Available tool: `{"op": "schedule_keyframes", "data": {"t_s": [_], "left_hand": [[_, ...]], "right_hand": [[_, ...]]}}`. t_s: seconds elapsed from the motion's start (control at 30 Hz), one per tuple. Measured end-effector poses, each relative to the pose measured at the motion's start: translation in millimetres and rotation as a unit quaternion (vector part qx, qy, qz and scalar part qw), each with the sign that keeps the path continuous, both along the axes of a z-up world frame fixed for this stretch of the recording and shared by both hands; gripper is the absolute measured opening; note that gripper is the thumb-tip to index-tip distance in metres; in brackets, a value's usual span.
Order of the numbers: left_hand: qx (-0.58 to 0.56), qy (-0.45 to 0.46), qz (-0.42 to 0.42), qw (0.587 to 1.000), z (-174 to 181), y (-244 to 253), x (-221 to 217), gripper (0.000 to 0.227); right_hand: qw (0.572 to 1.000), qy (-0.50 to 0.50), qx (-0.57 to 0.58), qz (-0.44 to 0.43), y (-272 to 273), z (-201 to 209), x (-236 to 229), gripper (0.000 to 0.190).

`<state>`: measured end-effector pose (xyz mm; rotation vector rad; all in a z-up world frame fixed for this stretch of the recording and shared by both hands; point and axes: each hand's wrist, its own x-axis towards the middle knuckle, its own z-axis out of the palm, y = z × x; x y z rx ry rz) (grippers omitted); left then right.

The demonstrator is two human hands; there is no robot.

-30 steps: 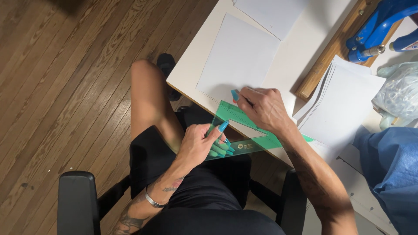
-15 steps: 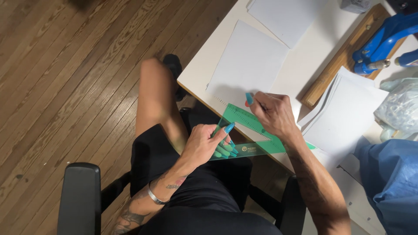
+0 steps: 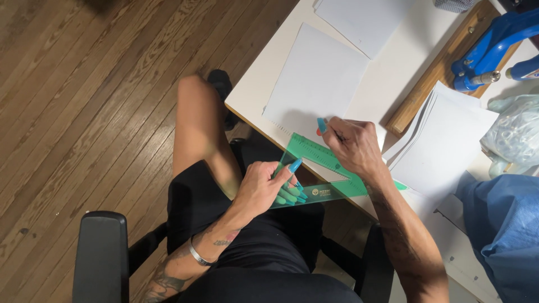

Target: Marking and folding paper using a triangle ruler and a pen

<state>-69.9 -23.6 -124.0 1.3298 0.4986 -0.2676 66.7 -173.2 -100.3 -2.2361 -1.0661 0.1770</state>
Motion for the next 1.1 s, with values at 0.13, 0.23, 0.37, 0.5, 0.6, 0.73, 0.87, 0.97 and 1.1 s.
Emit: {"op": "schedule_keyframes", "data": {"t_s": [0.13, 0.23, 0.37, 0.5, 0.6, 0.73, 0.87, 0.97, 1.1], "left_hand": [[-0.014, -0.002, 0.003, 1.000, 12, -1, 0, 0.029], [-0.021, 0.005, 0.010, 1.000, 16, -3, 2, 0.029], [-0.015, -0.002, 0.010, 1.000, 13, -3, 2, 0.028], [-0.020, 0.000, 0.013, 1.000, 5, -1, 0, 0.029], [-0.010, -0.001, 0.012, 1.000, 7, -1, 1, 0.028], [-0.033, 0.010, 0.023, 0.999, 2, -1, -2, 0.031], [-0.025, 0.014, 0.018, 0.999, 1, -1, -2, 0.030], [-0.020, 0.014, 0.013, 1.000, 5, -1, 1, 0.029], [-0.037, 0.015, 0.020, 0.999, 2, 0, -1, 0.029]], "right_hand": [[1.000, -0.002, 0.003, 0.002, 4, 4, -2, 0.038], [1.000, -0.006, 0.006, 0.006, 6, 9, -3, 0.038], [1.000, -0.013, -0.003, 0.009, 4, 6, -5, 0.038], [1.000, -0.017, -0.003, 0.015, 4, 2, -4, 0.038], [1.000, -0.019, -0.009, 0.008, 3, 1, -5, 0.038], [1.000, -0.021, -0.010, 0.008, 2, 0, -6, 0.037], [1.000, -0.020, -0.014, 0.008, 2, -2, -8, 0.036], [0.999, -0.039, -0.018, 0.008, 0, -4, -6, 0.036], [0.998, -0.055, -0.033, 0.010, -1, -5, -7, 0.035]]}}
